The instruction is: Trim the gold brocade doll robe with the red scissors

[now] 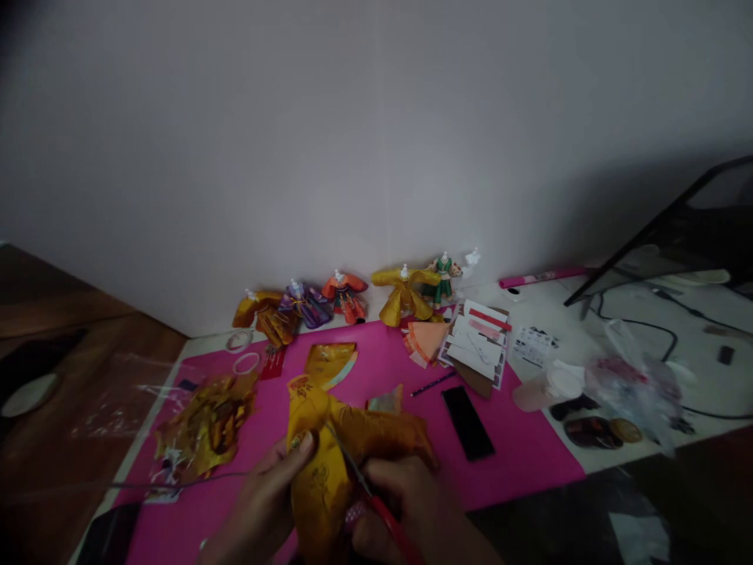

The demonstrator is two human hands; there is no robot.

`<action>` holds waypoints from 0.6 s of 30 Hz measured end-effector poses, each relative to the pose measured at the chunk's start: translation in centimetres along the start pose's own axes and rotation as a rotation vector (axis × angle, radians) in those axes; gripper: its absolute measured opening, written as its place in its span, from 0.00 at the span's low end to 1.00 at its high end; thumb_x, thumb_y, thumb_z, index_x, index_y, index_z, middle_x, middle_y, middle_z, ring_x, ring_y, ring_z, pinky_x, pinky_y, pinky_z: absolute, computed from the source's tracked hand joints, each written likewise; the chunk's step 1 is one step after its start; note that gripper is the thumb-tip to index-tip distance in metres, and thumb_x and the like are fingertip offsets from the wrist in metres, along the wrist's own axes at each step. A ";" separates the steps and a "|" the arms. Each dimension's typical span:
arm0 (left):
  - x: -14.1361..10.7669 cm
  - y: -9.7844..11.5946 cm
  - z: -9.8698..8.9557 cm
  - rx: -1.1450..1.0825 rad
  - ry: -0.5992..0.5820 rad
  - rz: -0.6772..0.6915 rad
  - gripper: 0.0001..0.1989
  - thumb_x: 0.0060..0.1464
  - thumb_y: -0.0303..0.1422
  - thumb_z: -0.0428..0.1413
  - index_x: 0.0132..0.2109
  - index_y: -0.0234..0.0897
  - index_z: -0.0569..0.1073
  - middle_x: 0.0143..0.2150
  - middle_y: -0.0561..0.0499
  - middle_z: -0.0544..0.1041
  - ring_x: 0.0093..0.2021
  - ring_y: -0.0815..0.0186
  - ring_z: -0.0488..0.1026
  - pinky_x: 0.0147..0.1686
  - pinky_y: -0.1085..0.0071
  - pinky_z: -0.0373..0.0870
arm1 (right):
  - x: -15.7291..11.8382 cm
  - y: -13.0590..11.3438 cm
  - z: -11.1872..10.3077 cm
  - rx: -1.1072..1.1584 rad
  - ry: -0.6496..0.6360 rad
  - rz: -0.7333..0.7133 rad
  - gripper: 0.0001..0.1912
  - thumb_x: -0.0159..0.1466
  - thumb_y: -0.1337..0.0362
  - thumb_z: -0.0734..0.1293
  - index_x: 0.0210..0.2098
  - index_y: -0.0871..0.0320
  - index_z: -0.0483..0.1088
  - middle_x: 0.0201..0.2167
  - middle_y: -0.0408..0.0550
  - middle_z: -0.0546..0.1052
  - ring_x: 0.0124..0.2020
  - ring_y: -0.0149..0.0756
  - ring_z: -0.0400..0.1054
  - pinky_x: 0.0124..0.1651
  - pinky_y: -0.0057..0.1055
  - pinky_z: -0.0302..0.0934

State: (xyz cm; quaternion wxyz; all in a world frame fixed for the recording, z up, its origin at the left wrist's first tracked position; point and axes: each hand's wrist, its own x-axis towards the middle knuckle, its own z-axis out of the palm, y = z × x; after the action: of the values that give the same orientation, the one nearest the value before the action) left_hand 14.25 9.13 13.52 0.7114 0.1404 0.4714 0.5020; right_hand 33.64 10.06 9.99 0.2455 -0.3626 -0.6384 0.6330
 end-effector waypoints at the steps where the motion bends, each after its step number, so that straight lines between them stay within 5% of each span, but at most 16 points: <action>1: 0.0 0.0 0.0 -0.001 -0.003 0.006 0.12 0.49 0.40 0.69 0.36 0.35 0.84 0.30 0.45 0.85 0.35 0.55 0.84 0.42 0.65 0.78 | 0.0 -0.2 -0.1 0.008 -0.019 0.000 0.28 0.65 0.37 0.62 0.34 0.57 0.72 0.25 0.40 0.64 0.28 0.33 0.59 0.30 0.28 0.57; 18: 0.5 -0.3 0.0 -0.006 0.049 0.023 0.15 0.42 0.43 0.72 0.32 0.36 0.82 0.25 0.48 0.83 0.29 0.60 0.82 0.35 0.69 0.77 | 1.1 -2.8 -0.4 0.059 -0.081 -0.036 0.32 0.64 0.33 0.59 0.28 0.57 0.66 0.26 0.41 0.63 0.28 0.32 0.55 0.30 0.30 0.53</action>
State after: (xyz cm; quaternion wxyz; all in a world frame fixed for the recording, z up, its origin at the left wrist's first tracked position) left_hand 14.43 9.41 13.08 0.6941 0.1312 0.4857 0.5149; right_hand 32.89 11.36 12.63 0.2412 -0.3177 -0.6353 0.6613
